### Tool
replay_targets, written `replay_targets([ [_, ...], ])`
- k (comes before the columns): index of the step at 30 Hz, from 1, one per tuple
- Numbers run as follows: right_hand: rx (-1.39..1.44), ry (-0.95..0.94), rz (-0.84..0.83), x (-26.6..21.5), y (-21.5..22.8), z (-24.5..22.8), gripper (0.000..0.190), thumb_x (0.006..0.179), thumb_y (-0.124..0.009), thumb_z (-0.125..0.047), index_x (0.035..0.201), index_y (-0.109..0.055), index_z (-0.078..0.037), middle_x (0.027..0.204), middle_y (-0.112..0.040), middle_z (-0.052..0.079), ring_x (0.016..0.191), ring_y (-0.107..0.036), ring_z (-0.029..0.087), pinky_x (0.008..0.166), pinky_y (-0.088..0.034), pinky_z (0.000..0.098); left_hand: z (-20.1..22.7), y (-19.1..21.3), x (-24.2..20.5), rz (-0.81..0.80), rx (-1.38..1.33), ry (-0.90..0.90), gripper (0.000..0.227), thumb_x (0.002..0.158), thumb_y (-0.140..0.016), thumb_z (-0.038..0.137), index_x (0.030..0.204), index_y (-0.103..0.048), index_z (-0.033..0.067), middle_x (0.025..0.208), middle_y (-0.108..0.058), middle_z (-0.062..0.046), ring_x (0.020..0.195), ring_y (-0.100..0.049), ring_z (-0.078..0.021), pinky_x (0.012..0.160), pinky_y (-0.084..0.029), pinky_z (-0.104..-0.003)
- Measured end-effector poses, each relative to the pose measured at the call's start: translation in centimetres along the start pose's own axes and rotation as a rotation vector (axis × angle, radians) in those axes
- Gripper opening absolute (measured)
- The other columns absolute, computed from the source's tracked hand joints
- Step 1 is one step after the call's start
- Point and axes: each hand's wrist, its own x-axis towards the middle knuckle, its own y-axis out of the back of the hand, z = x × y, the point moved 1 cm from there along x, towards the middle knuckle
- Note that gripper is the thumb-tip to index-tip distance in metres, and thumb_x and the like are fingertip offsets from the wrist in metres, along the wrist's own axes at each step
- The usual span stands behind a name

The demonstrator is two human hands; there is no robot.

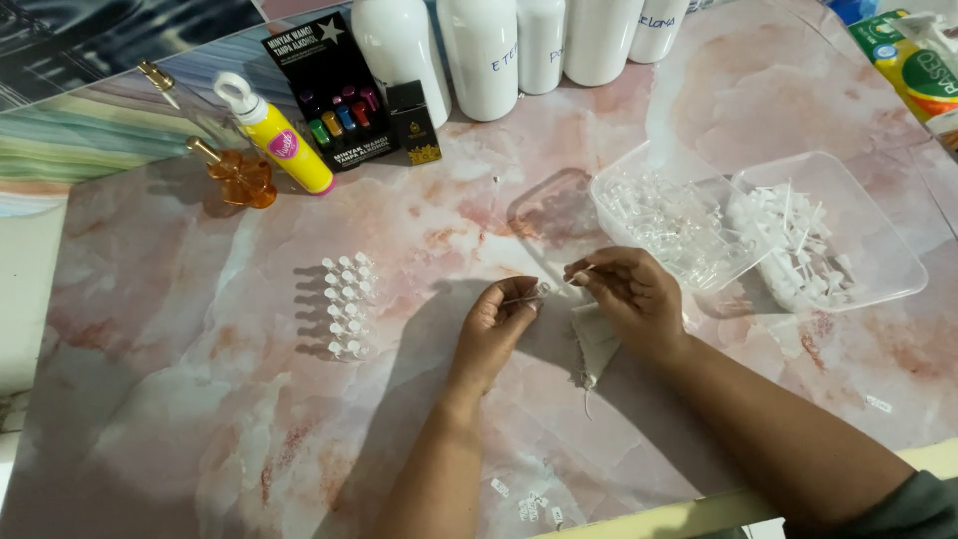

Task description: Assembling small perfume bottle components by inserting plastic tubes into sprayer heads and caps.

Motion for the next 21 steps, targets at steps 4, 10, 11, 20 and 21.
replay_targets([
  [4,-0.01,0.113,0.051,0.1,0.2,-0.2,0.022,0.091,-0.074,0.009,0.109,-0.063,0.011,0.09,-0.075,0.023,0.079,-0.077,0.024,0.072,-0.064,0.0346,0.7,-0.4,-0.4,-0.025,0.019,0.012,0.034,0.09,-0.076,0.01,0.123,-0.071,0.0075,0.105,-0.071,-0.007,0.098,-0.069,-0.012,0.094,-0.057,-0.029],
  [10,0.004,0.101,0.022,-0.1,-0.3,-0.6,0.02,0.091,-0.074,0.009,0.108,-0.063,0.011,0.089,-0.075,0.022,0.078,-0.076,0.021,0.073,-0.063,0.0337,0.6,-0.5,-0.3,-0.108,-0.043,0.016,0.035,0.09,-0.073,0.006,0.125,-0.069,0.0034,0.11,-0.069,-0.01,0.099,-0.068,-0.0126,0.095,-0.057,-0.03],
  [11,0.006,0.087,0.02,-0.2,-0.3,-0.4,0.02,0.09,-0.074,0.008,0.108,-0.064,0.01,0.088,-0.076,0.022,0.078,-0.077,0.022,0.073,-0.063,0.0337,0.9,-0.7,-0.5,-0.107,-0.081,0.026,0.035,0.091,-0.073,0.006,0.126,-0.069,0.0017,0.11,-0.069,-0.011,0.1,-0.068,-0.0131,0.095,-0.058,-0.031],
  [20,-0.041,0.028,0.022,0.1,-0.5,-1.5,0.013,0.083,-0.081,0.008,0.095,-0.076,0.005,0.087,-0.077,0.016,0.081,-0.075,0.018,0.077,-0.062,0.0337,0.6,-0.5,-0.5,-0.187,-0.111,-0.02,0.05,0.085,-0.077,-0.001,0.134,-0.065,-0.0009,0.117,-0.07,-0.013,0.102,-0.068,-0.0132,0.095,-0.058,-0.031],
  [21,-0.027,0.002,0.034,0.3,-0.5,-1.6,0.014,0.082,-0.083,0.007,0.094,-0.076,0.005,0.086,-0.076,0.017,0.08,-0.074,0.017,0.077,-0.062,0.0334,1.0,-0.6,-0.6,-0.182,-0.102,-0.031,0.05,0.088,-0.076,0.002,0.136,-0.064,-0.0006,0.118,-0.071,-0.012,0.102,-0.067,-0.011,0.094,-0.058,-0.029],
])
